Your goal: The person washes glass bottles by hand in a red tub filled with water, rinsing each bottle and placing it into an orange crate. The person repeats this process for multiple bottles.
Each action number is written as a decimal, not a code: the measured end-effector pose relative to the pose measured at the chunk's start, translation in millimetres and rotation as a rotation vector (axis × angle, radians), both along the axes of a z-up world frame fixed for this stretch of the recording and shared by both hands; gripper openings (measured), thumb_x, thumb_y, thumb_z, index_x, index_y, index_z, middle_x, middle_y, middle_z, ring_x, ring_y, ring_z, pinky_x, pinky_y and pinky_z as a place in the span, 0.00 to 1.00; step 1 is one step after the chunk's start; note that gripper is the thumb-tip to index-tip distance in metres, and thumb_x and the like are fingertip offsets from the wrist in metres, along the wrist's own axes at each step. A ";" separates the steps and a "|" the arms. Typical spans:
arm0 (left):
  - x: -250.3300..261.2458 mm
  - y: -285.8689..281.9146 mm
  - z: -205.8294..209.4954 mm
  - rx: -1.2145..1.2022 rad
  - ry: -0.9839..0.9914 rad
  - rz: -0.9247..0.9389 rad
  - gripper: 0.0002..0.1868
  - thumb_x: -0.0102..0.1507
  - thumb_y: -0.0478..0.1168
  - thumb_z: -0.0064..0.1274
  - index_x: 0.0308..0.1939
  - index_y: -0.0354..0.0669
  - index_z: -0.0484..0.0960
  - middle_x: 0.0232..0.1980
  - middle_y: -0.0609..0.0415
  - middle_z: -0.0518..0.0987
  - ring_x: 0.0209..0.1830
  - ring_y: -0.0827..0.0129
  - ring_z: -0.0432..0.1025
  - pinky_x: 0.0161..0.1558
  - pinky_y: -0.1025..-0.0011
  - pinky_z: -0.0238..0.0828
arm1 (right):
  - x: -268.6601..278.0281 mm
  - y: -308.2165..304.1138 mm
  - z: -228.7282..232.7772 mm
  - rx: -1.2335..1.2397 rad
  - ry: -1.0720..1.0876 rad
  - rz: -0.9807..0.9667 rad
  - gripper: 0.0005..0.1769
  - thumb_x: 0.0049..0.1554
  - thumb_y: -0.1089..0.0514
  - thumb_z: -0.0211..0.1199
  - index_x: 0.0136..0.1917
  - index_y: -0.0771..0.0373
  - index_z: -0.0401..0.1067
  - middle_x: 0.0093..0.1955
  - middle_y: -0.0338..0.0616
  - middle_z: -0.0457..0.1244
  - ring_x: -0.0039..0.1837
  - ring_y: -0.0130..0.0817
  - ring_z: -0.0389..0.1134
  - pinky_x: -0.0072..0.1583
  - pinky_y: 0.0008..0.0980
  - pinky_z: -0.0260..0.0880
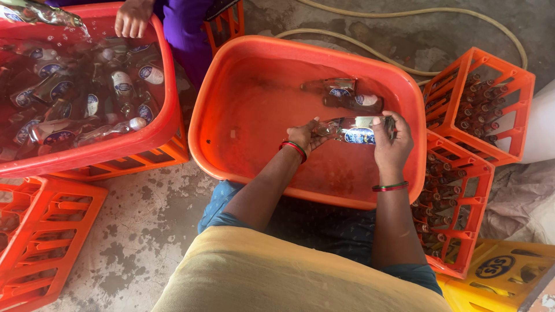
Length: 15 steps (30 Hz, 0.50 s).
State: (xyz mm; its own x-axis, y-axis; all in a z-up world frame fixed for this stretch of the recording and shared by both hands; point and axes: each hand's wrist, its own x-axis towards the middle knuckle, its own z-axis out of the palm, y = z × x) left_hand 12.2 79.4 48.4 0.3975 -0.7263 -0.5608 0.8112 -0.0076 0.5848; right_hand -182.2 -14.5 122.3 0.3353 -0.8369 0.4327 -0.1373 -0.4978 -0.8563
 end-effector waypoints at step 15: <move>-0.9 -6.5 -15.2 0.000 0.053 -0.067 0.16 0.68 0.45 0.52 0.44 0.32 0.76 0.41 0.42 0.83 0.39 0.59 0.83 0.39 0.69 0.82 | -1.0 -4.8 -4.3 -0.032 0.022 0.006 0.16 0.65 0.52 0.71 0.60 0.62 0.75 0.51 0.35 0.65 0.50 0.20 0.66 0.53 0.23 0.70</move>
